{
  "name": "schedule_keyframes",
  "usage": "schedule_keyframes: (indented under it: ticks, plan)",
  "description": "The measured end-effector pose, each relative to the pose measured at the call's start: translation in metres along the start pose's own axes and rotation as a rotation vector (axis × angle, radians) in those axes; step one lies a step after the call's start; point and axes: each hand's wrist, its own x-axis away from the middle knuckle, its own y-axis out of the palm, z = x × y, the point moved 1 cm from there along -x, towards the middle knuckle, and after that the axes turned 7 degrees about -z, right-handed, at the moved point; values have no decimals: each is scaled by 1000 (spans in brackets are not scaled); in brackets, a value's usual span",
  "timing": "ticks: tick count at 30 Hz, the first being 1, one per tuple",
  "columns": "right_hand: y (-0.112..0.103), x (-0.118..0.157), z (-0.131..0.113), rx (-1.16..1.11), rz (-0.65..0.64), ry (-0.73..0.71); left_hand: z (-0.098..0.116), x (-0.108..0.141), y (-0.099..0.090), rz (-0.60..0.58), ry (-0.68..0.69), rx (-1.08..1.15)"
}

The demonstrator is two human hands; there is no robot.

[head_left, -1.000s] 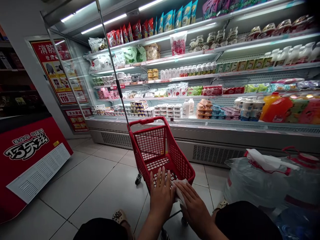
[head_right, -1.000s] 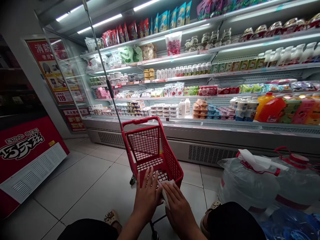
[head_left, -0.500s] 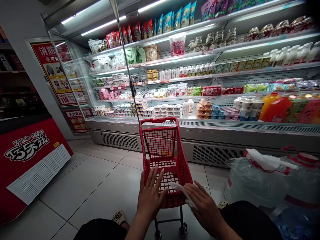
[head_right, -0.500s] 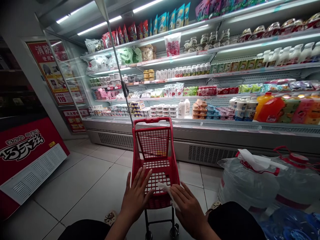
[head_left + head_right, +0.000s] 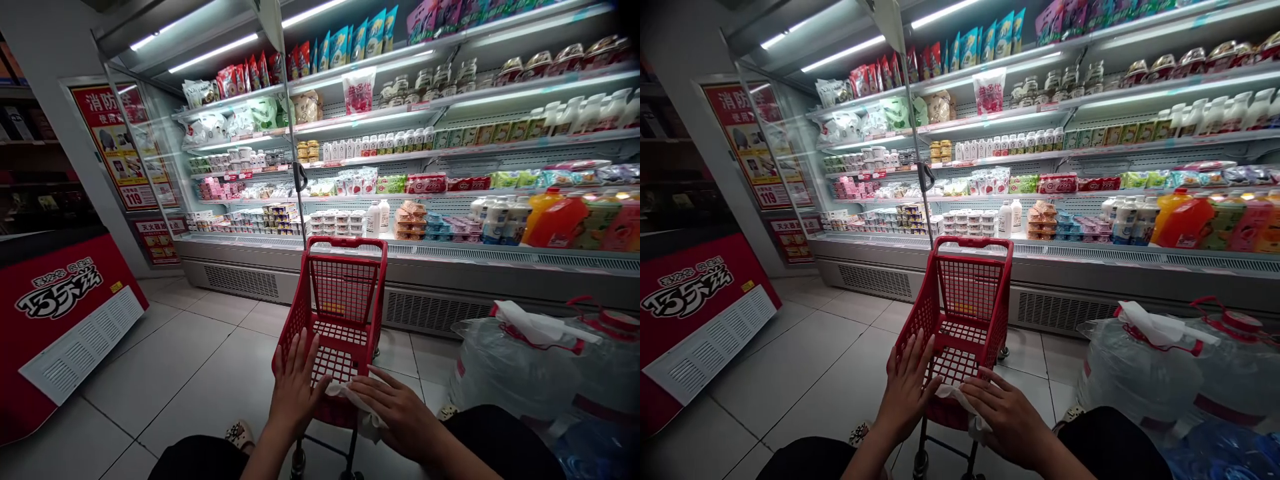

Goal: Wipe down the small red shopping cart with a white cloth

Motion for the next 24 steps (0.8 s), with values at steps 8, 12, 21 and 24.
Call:
schedule_keyframes:
  ticks: [8,12,21,24]
  plan:
    - [-8,0,43,126,68,7,-16,-8,0,-38,-12,-1]
    - [-25,-4,68,221,219,240,-28,-15,1,-56,-25,-13]
    - [14,-41,1,100,84,113,8,-8,7,-26,2,27]
    - [21,-40,5,49,48,89,19,-1,6,-57,50,65]
